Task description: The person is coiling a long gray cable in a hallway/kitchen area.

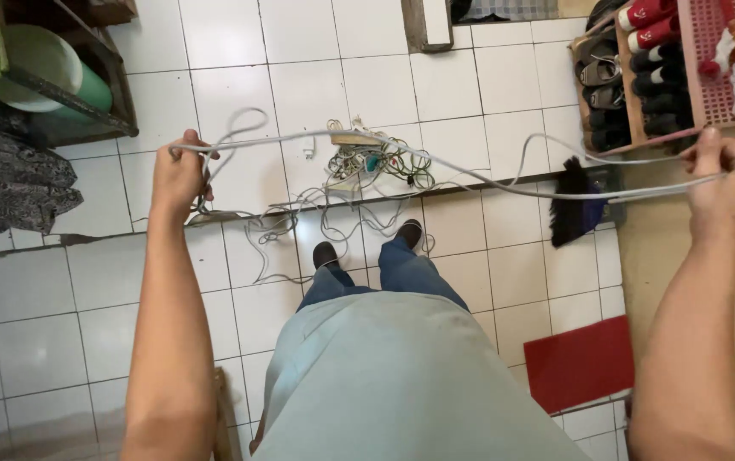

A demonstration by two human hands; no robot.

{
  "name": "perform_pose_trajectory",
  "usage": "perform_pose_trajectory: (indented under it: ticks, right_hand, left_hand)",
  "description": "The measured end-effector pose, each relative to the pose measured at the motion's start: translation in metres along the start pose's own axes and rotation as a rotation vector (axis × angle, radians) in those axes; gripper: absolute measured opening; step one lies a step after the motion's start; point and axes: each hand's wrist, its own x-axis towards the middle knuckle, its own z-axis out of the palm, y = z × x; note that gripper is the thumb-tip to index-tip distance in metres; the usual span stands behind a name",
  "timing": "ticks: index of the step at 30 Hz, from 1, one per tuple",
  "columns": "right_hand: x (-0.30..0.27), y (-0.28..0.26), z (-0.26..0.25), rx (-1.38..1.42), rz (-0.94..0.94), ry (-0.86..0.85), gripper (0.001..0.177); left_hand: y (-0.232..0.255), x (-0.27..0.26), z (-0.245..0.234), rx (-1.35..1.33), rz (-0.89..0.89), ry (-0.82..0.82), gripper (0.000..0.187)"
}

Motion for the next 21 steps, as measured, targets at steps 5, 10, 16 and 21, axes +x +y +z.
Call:
perform_pose_trajectory:
  ticks: [5, 10, 16, 21]
  right_hand:
    - [-0.003, 0.063, -0.022, -0.144, 0.083, 0.167, 0.04]
    - [-0.029, 0.057, -0.003, -0.269, -0.073, 0.136, 0.036]
    - [-0.119, -0.125, 0.11, -0.483, -0.254, -0.33, 0.039]
    - [-0.175, -0.243, 0.151, -0.465, -0.153, -0.621, 0.041]
  left_hand:
    - [-0.025, 0.004, -0.014, -0.217, 0.029, 0.142, 0.047]
    - [-0.018, 0.005, -0.014, -0.141, 0.14, 0.575, 0.047]
    - [-0.029, -0.013, 0.061, 0.036, 0.096, 0.321, 0.038]
    - [-0.006, -0.077, 0.123, 0.144, 0.629, -0.074, 0.067]
